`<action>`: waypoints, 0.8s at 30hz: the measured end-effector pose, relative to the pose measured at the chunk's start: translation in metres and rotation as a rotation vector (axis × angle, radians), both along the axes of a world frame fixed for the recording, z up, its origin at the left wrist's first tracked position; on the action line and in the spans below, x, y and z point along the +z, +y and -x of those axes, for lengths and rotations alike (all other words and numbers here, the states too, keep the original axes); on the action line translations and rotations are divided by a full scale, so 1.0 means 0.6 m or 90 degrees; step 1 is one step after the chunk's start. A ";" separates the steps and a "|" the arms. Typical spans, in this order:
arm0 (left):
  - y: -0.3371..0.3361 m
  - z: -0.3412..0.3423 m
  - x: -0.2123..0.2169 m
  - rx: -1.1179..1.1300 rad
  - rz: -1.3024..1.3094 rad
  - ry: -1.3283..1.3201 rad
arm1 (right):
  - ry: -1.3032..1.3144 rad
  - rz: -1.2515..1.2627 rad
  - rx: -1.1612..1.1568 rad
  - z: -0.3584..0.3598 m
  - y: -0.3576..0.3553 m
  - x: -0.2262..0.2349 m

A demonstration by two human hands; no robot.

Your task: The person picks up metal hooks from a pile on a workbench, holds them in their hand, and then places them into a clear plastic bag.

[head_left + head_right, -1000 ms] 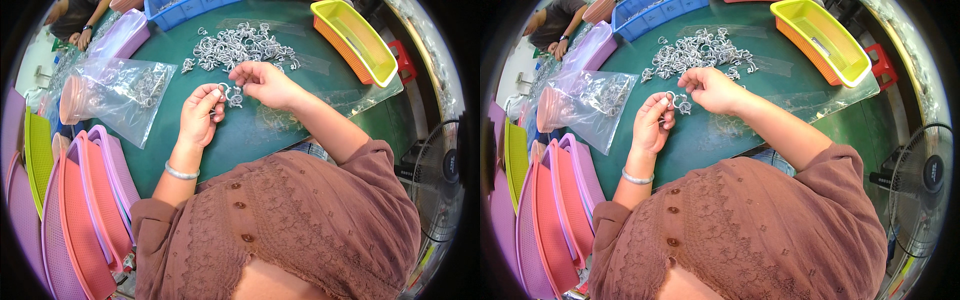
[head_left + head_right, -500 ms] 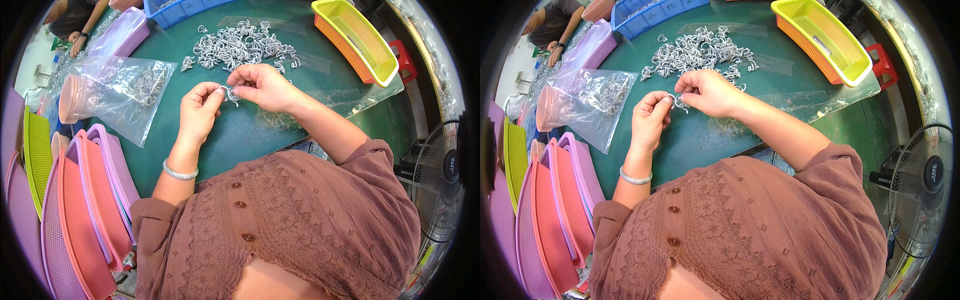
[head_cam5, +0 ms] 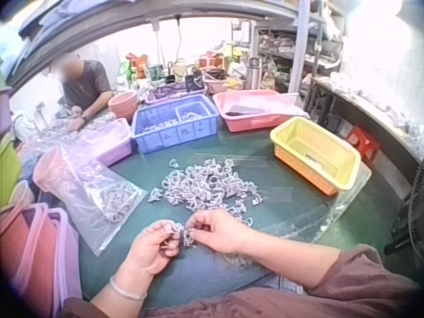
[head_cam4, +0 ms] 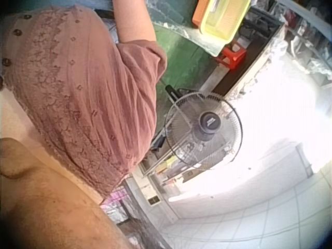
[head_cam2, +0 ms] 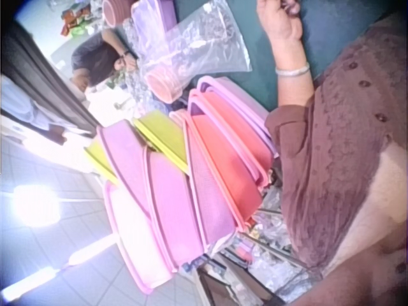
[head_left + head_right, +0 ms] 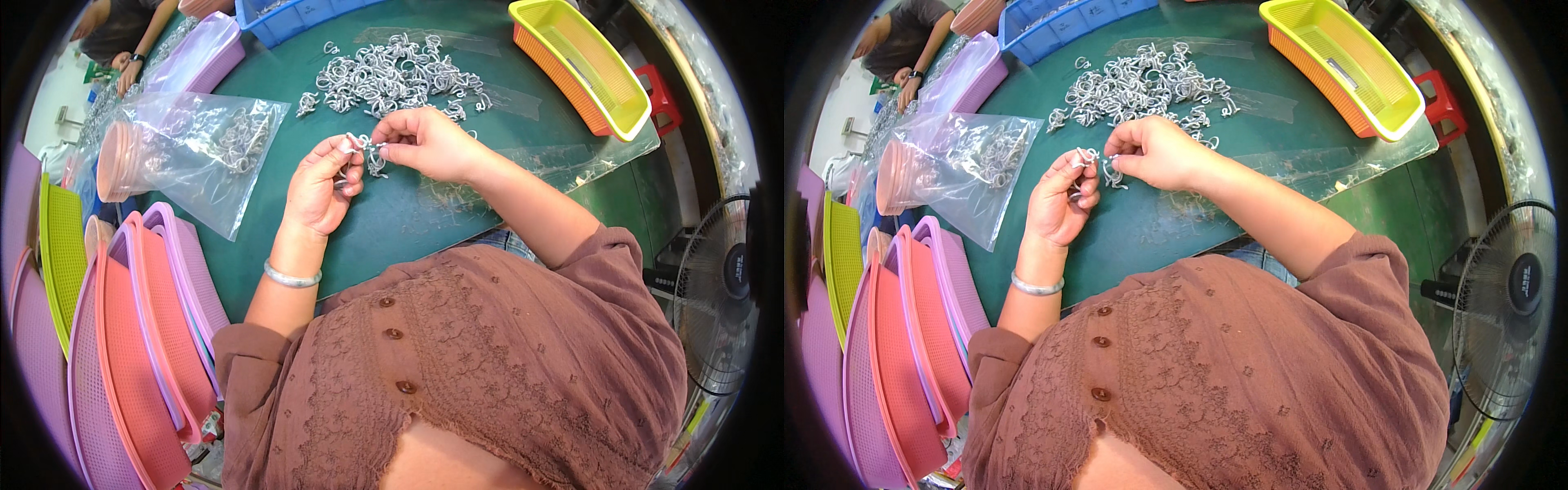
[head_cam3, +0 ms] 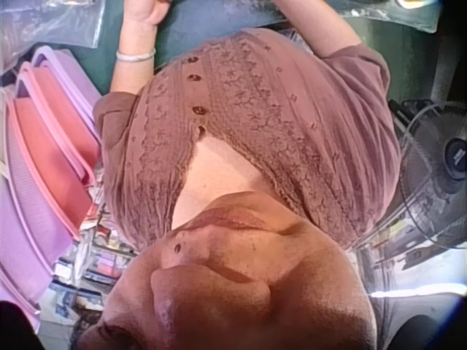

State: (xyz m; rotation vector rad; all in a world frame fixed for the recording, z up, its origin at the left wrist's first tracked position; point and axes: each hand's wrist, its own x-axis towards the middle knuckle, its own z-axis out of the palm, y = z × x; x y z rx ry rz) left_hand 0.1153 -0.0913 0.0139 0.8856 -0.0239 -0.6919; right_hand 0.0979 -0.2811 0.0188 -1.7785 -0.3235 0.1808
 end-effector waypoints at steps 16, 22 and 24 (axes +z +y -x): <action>-0.004 0.015 0.009 -0.027 0.062 0.149 | -0.151 -0.022 0.016 0.017 0.007 0.036; -0.011 0.024 0.021 -0.046 0.034 0.110 | -0.137 -0.082 0.007 0.015 0.009 0.029; -0.012 0.026 0.024 -0.044 0.017 0.138 | -0.134 -0.075 -0.001 0.015 0.010 0.030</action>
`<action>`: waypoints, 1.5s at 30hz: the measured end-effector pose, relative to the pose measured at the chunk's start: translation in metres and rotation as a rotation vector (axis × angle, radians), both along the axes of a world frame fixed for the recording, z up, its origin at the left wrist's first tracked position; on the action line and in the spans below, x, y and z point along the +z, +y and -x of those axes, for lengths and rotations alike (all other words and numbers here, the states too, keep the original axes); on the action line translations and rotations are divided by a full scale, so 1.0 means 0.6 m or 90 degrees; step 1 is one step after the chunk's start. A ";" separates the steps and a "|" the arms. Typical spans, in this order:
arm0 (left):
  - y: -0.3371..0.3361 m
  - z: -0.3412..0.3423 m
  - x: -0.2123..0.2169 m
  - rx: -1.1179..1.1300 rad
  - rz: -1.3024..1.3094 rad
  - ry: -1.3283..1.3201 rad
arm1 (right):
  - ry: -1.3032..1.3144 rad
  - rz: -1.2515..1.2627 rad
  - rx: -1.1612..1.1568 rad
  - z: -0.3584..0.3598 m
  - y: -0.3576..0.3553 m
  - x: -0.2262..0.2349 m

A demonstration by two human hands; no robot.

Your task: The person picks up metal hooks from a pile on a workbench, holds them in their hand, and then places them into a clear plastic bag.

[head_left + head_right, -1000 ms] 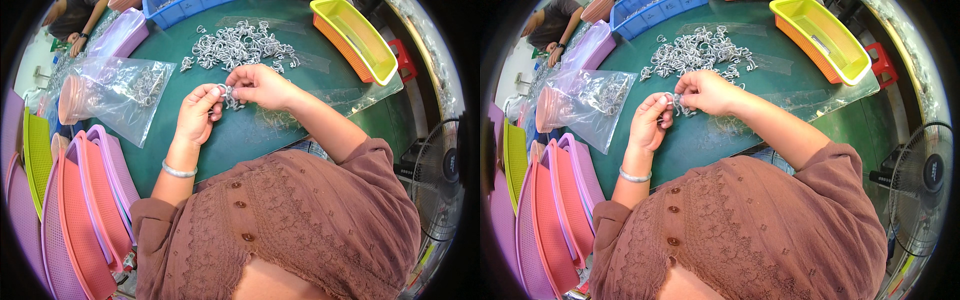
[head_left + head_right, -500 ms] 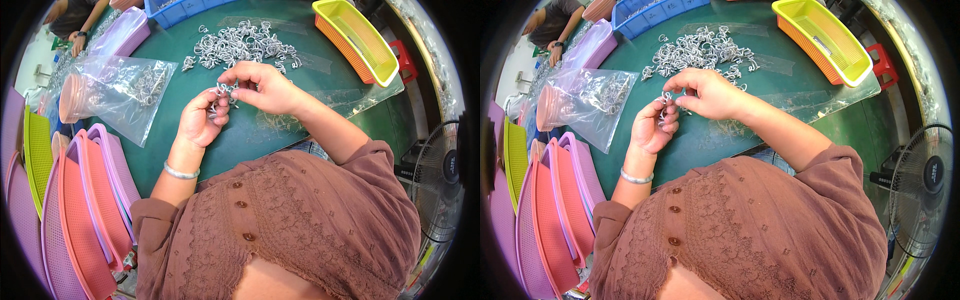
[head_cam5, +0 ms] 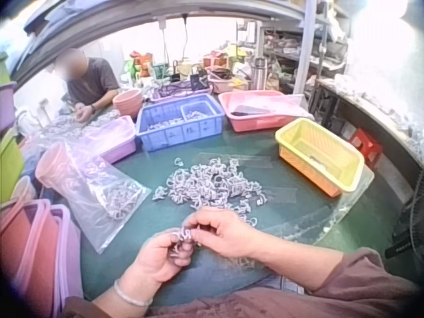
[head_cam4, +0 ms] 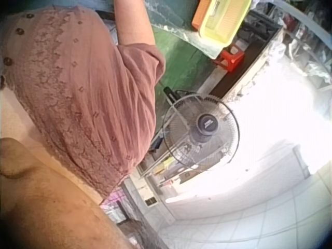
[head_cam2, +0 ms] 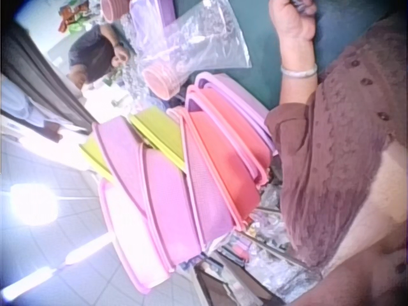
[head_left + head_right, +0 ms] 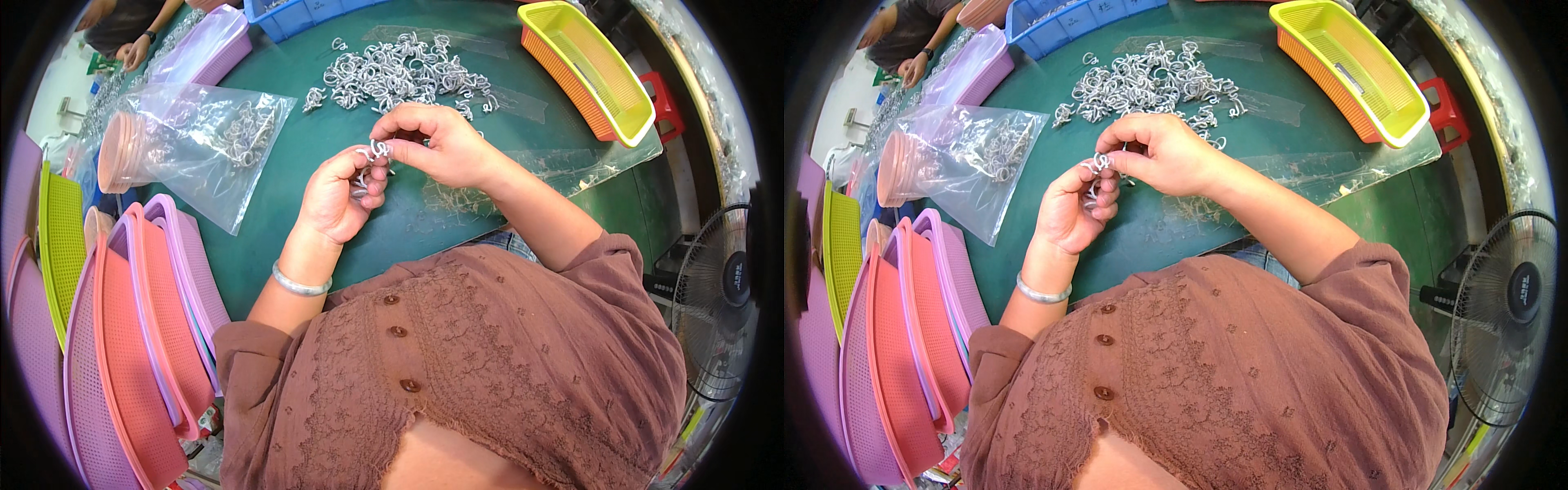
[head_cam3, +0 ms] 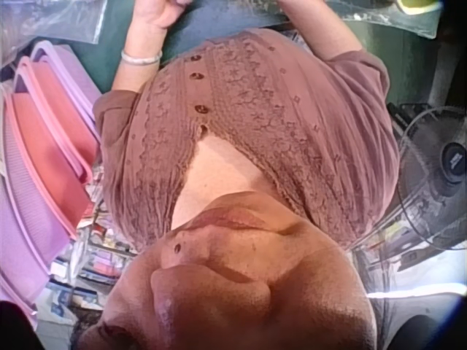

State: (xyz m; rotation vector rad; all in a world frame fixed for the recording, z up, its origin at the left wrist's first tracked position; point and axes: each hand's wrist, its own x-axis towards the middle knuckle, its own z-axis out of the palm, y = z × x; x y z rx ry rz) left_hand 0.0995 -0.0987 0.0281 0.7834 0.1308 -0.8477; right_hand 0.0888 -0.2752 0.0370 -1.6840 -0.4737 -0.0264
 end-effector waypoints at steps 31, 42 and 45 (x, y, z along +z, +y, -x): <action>0.031 -0.013 -0.002 0.119 0.034 -0.027 | -0.204 0.532 -0.101 -0.003 -0.004 -0.014; 0.030 -0.008 -0.005 0.113 -0.127 -0.093 | -0.138 0.273 -0.112 -0.007 -0.010 -0.008; 0.031 -0.009 -0.003 0.098 -0.131 -0.094 | -0.027 0.202 -0.140 0.003 -0.007 0.002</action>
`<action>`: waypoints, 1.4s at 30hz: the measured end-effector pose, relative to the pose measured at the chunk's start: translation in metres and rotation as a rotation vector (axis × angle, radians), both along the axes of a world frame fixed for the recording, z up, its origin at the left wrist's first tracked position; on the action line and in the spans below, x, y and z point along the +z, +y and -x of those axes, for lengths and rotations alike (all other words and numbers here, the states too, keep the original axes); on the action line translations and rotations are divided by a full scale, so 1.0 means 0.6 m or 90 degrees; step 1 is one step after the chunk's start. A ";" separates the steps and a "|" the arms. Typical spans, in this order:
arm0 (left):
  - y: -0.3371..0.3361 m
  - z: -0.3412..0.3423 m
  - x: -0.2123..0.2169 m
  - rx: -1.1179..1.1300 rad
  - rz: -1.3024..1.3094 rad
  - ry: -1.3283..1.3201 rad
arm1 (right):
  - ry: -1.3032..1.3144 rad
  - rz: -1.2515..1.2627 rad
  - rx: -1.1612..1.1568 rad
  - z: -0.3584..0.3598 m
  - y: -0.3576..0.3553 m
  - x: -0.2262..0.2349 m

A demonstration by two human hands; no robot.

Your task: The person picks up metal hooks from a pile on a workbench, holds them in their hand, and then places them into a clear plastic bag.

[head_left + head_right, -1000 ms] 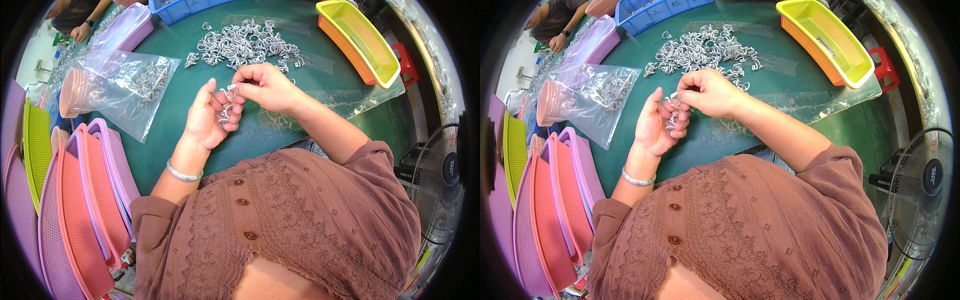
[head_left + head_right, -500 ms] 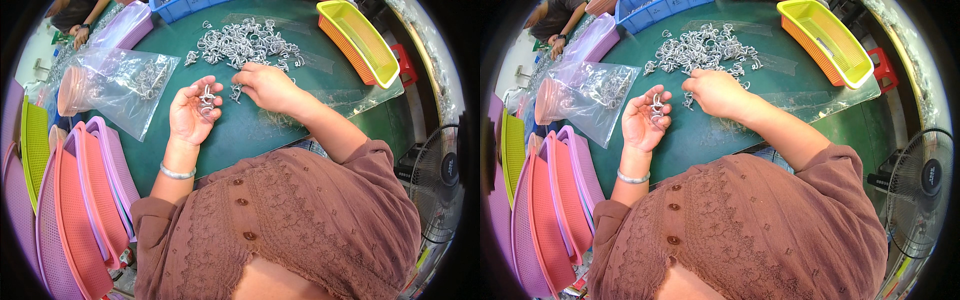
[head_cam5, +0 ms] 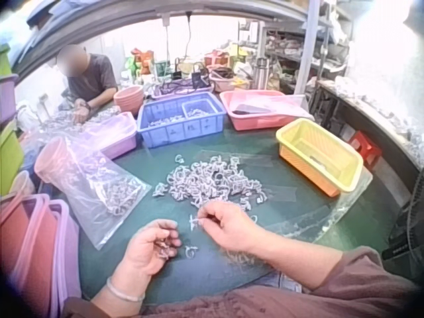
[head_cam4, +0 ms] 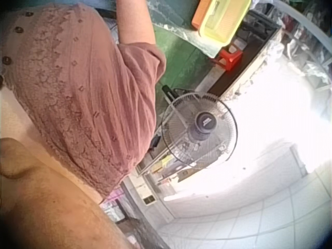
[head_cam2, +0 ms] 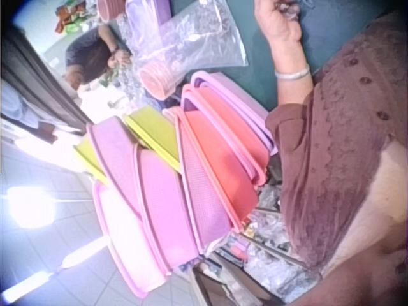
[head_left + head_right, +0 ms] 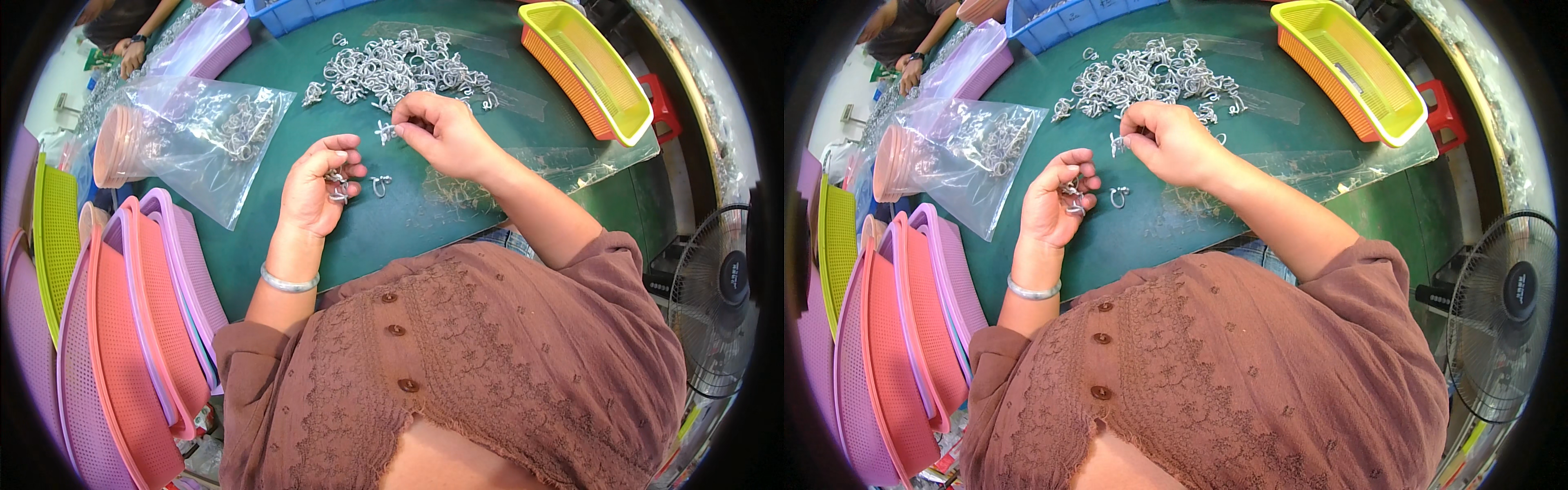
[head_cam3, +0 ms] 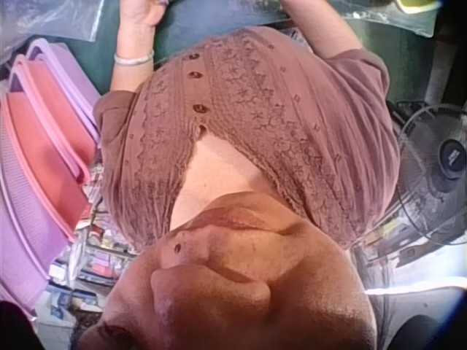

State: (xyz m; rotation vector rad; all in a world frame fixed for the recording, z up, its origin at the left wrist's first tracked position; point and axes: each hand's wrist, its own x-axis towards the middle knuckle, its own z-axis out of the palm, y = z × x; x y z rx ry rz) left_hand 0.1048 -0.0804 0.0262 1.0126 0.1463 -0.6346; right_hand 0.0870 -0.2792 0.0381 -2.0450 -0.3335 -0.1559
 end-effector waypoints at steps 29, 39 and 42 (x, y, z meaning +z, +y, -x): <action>-0.024 0.022 0.034 -0.029 -0.202 -0.242 | 0.359 -0.514 0.099 -0.004 0.005 -0.006; -0.027 0.018 0.030 -0.077 -0.198 -0.167 | 0.359 -0.516 0.083 -0.003 0.009 -0.006; -0.028 0.019 0.027 -0.057 -0.179 -0.175 | 0.361 -0.503 0.066 -0.004 0.008 -0.011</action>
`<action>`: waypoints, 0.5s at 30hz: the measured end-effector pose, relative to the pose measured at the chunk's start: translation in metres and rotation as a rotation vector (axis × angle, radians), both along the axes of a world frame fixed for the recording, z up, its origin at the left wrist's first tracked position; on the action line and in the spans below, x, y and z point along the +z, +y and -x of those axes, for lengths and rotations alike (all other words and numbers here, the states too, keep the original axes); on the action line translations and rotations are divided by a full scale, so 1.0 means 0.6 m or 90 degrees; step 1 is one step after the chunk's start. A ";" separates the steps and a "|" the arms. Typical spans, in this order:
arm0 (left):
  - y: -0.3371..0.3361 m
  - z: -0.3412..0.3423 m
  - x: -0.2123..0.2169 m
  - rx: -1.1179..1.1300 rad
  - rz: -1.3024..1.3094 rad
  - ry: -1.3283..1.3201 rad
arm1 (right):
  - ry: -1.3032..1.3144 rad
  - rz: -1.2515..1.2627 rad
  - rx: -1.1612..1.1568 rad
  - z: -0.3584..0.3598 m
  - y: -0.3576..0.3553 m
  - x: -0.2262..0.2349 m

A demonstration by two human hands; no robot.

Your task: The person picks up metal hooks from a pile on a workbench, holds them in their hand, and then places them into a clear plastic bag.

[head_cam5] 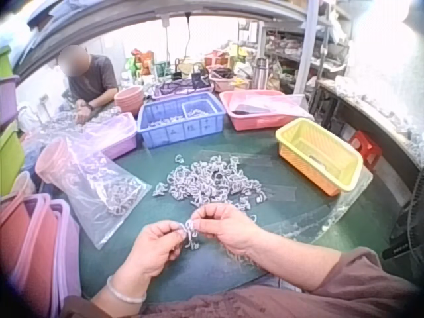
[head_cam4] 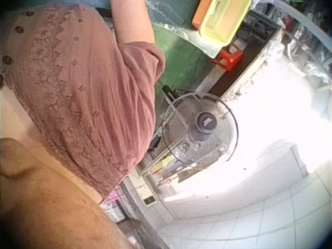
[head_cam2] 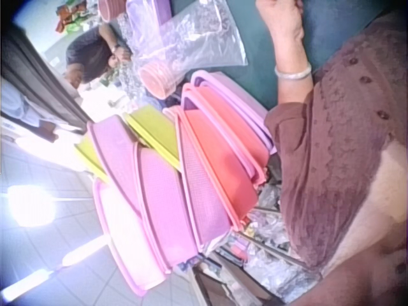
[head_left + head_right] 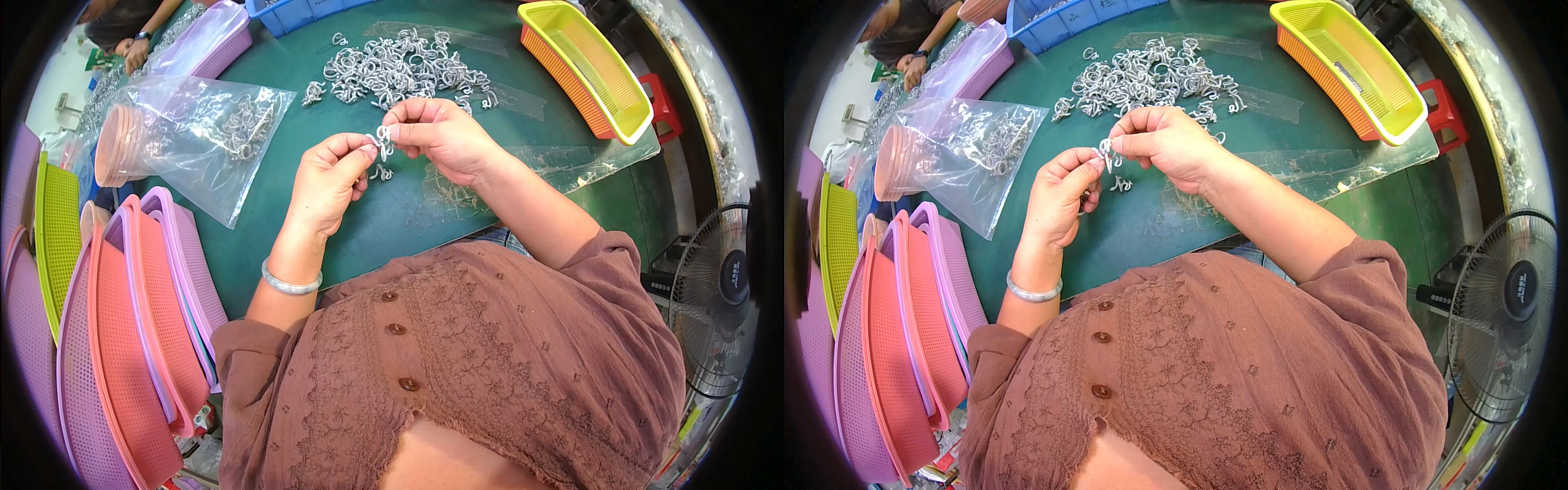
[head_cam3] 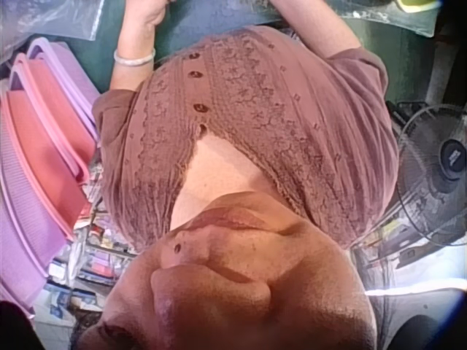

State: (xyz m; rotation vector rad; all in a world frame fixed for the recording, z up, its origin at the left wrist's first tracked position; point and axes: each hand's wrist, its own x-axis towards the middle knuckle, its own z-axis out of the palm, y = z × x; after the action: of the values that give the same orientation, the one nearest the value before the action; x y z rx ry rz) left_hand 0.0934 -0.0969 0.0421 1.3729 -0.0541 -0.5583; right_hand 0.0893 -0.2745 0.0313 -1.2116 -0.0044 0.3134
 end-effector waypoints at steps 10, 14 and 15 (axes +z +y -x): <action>0.003 -0.006 -0.012 -0.025 -0.016 -0.029 | -0.145 0.222 0.083 -0.002 -0.002 0.012; 0.003 -0.009 -0.010 -0.043 -0.080 -0.122 | -0.243 0.327 0.128 -0.010 -0.012 0.026; 0.002 -0.010 -0.012 -0.036 -0.087 -0.149 | -0.263 0.354 0.125 -0.010 -0.012 0.029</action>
State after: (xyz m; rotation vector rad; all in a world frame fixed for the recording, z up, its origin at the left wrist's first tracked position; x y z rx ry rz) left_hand 0.0992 -0.0955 0.0351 1.5699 -0.2490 -0.4530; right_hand 0.0956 -0.2815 0.0488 -1.8178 -0.4195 0.2364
